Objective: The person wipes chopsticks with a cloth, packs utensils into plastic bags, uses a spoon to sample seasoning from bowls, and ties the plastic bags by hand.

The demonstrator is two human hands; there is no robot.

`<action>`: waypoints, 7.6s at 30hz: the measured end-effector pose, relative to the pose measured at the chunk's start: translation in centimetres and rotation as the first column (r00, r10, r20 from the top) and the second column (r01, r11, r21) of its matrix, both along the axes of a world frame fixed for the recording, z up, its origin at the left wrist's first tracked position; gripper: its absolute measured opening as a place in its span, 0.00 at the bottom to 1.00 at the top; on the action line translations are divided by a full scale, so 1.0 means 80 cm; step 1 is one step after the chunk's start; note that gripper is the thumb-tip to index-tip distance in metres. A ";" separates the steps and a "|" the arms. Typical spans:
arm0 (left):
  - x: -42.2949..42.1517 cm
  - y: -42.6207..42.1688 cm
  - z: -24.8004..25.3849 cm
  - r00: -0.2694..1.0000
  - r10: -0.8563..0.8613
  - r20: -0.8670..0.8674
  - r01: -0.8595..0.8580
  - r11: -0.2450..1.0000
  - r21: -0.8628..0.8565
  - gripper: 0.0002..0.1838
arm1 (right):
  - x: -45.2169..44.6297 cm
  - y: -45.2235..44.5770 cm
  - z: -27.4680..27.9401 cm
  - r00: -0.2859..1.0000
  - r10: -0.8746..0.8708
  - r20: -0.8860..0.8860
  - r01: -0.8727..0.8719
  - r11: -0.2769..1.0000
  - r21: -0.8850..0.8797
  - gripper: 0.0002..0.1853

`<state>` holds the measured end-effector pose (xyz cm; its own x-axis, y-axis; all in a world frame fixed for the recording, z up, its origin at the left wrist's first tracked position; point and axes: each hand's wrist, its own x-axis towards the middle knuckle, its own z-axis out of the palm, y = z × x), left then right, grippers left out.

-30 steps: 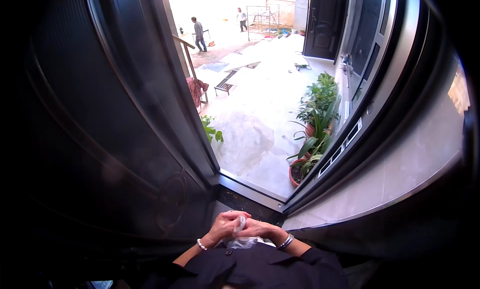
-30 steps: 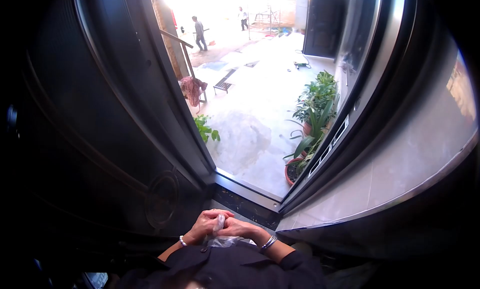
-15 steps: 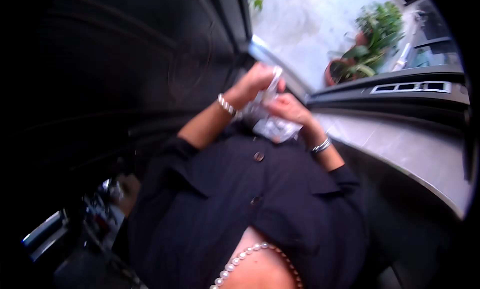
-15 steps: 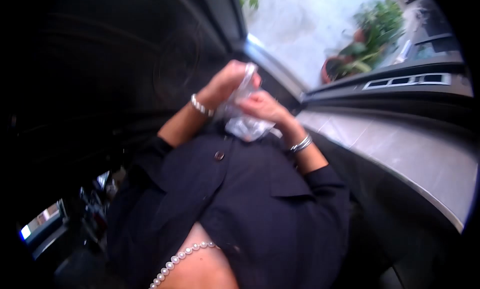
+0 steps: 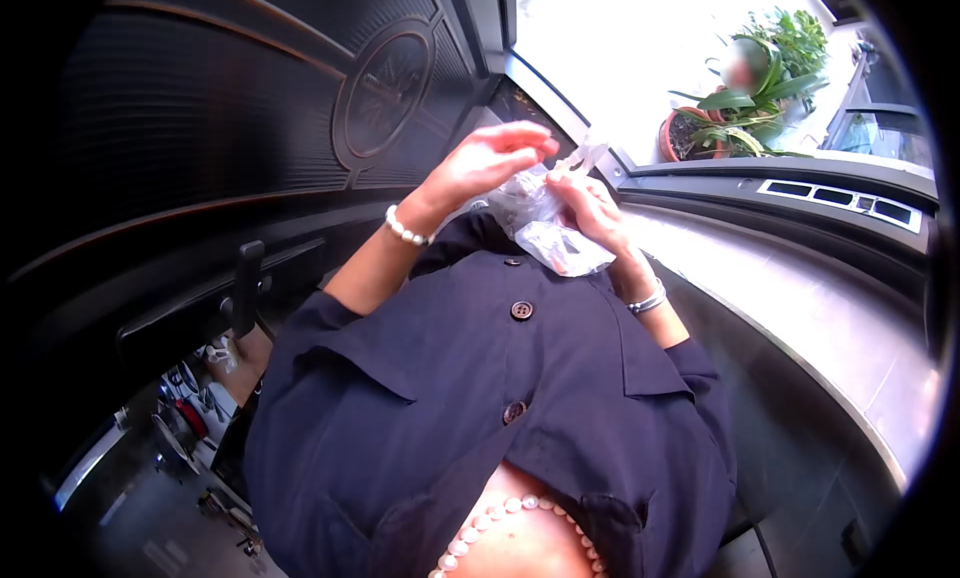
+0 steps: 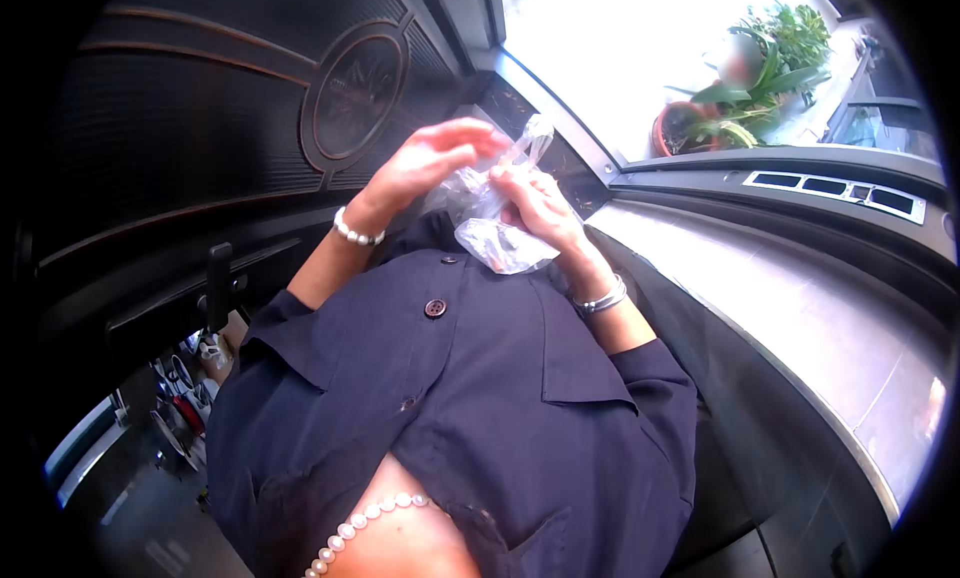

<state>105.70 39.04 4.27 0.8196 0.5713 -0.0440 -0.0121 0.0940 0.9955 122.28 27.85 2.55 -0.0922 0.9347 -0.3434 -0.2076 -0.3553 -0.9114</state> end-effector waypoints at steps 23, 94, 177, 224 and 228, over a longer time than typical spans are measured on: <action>-0.012 -0.024 0.076 0.985 -0.174 0.004 0.117 0.678 0.726 0.06 | 0.003 0.022 0.017 0.840 0.221 -0.496 -0.136 0.970 0.201 0.15; -0.295 -0.436 0.026 0.495 0.831 -0.252 -0.868 0.484 -0.109 0.07 | -0.303 -0.140 0.027 0.356 0.913 0.202 -0.909 0.287 0.303 0.10; -0.778 -0.518 -0.002 -0.075 0.992 -0.106 -0.642 -0.130 -0.756 0.09 | -0.710 -0.155 0.066 0.489 0.848 0.204 -0.844 0.519 -0.133 0.09; -0.734 -0.463 0.074 0.566 0.776 -0.279 -0.765 0.369 -0.528 0.13 | -0.768 -0.133 0.055 0.221 0.968 -0.118 -0.973 0.210 -0.098 0.20; -0.743 -0.475 0.068 0.469 0.882 0.053 -0.535 0.331 -0.777 0.11 | -0.767 -0.146 0.044 0.148 0.916 -0.373 -0.986 0.108 -0.126 0.15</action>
<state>46.28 1.01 9.73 0.1099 0.8970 -0.4281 -0.7555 0.3552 0.5505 60.94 16.16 6.09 -0.9096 -0.1160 -0.3990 0.3879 -0.5809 -0.7156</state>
